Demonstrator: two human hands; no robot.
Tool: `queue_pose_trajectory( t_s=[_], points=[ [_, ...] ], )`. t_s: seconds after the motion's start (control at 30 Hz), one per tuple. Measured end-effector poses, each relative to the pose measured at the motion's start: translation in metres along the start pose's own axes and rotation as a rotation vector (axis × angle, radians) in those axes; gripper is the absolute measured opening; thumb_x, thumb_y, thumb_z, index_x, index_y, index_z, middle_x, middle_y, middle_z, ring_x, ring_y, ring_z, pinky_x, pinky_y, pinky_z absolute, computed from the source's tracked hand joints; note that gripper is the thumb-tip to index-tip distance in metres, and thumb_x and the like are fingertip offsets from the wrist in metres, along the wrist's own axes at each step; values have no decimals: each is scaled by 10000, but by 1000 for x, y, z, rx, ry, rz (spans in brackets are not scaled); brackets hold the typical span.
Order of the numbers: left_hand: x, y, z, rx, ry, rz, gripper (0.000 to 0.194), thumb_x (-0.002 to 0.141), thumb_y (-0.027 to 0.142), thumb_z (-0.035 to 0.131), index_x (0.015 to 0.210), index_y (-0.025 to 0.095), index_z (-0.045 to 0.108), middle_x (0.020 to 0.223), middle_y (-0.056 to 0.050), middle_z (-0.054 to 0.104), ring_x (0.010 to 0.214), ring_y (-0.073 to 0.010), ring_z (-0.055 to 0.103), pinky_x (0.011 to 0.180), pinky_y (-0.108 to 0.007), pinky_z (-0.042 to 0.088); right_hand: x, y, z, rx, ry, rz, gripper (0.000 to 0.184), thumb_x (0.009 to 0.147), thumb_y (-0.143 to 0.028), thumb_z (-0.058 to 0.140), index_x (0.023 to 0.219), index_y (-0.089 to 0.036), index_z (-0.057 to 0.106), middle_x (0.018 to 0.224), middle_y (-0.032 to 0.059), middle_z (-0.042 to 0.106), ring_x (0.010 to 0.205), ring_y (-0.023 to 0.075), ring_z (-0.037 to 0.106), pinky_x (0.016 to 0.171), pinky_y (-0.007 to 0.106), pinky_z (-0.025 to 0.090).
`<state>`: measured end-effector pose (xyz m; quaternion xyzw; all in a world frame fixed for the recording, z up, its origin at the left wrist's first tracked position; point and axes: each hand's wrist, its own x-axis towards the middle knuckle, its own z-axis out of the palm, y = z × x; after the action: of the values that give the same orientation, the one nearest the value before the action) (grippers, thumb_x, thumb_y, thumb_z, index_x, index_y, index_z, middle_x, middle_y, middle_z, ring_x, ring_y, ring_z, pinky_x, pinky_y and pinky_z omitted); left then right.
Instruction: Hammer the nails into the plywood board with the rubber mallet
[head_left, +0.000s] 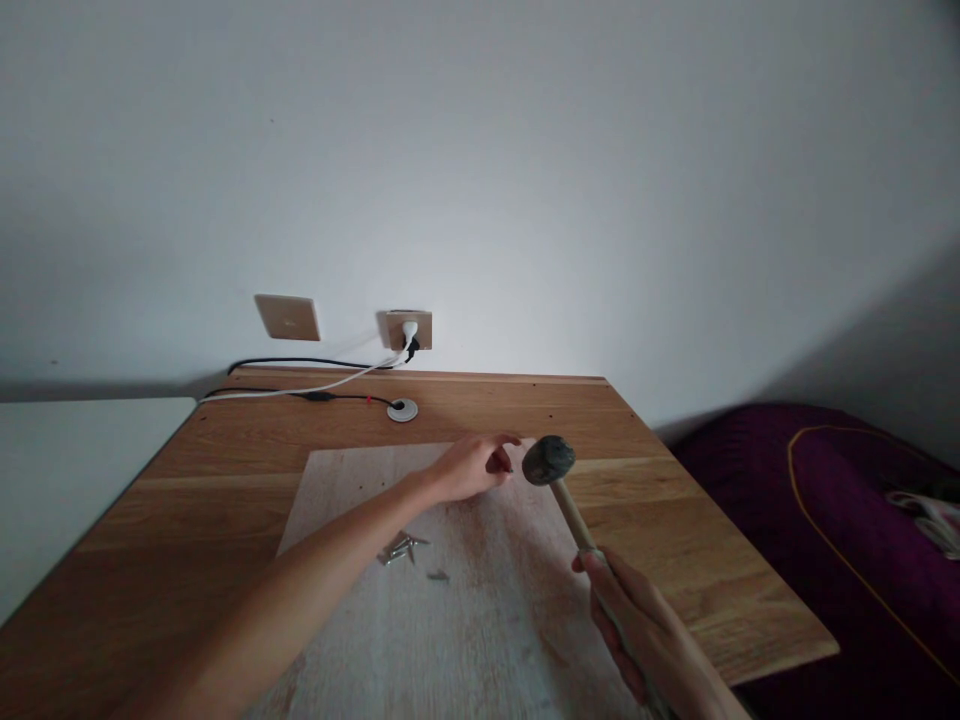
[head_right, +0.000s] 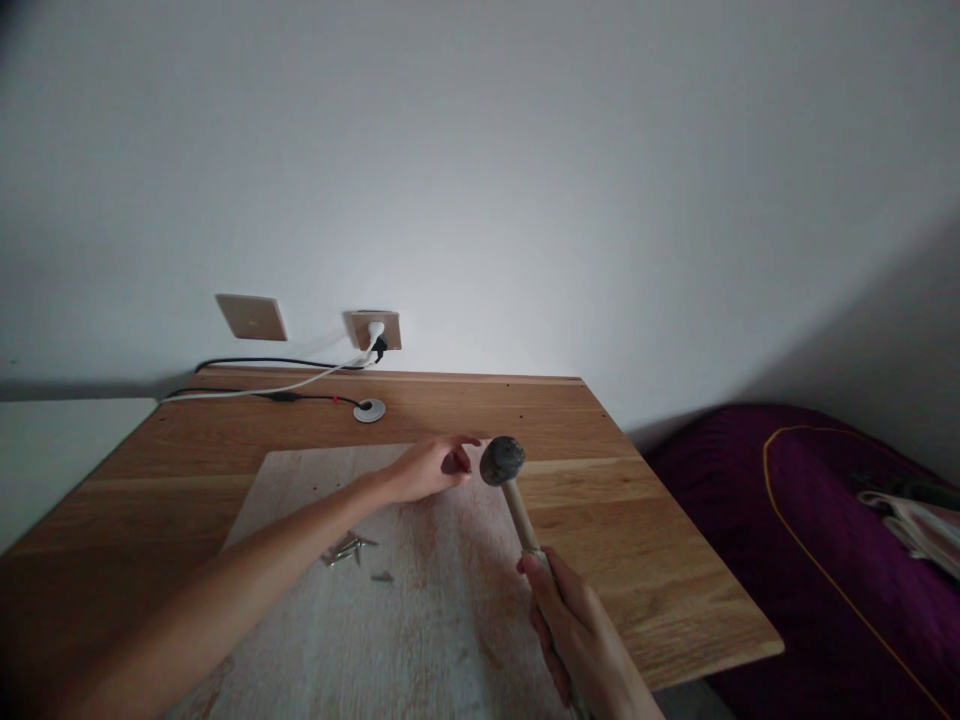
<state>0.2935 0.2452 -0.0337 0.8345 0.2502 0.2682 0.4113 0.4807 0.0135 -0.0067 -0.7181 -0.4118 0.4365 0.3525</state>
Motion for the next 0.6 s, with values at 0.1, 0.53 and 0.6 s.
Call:
queue_pose_trajectory(
  t_s=[0.1,0.53,0.6],
  points=[
    [-1,3,-1,23,32,42,520,808,42,728,1310,179,739,1011,-54,846,890,-193,786,835,-278,567,0,-1,1,-6,-9,34,658,920,-910,493,914,-252,530,484,-122,419,331,47,291,319,143,201],
    [-1,0,-2,-4,-6,6,565,820,25,731,1349,227,740,1015,-26,851,896,-186,795,830,-254,566,3,-9,8,6,-51,-31,673,927,-921,472,899,-251,531,490,-139,383,319,37,253,310,156,178],
    [-1,0,-2,-16,-14,11,566,817,17,721,1341,229,747,1011,-25,853,882,-183,796,818,-247,566,5,-8,9,-6,-45,-23,679,922,-926,467,879,-251,525,490,-134,391,318,36,252,306,156,173]
  ],
)
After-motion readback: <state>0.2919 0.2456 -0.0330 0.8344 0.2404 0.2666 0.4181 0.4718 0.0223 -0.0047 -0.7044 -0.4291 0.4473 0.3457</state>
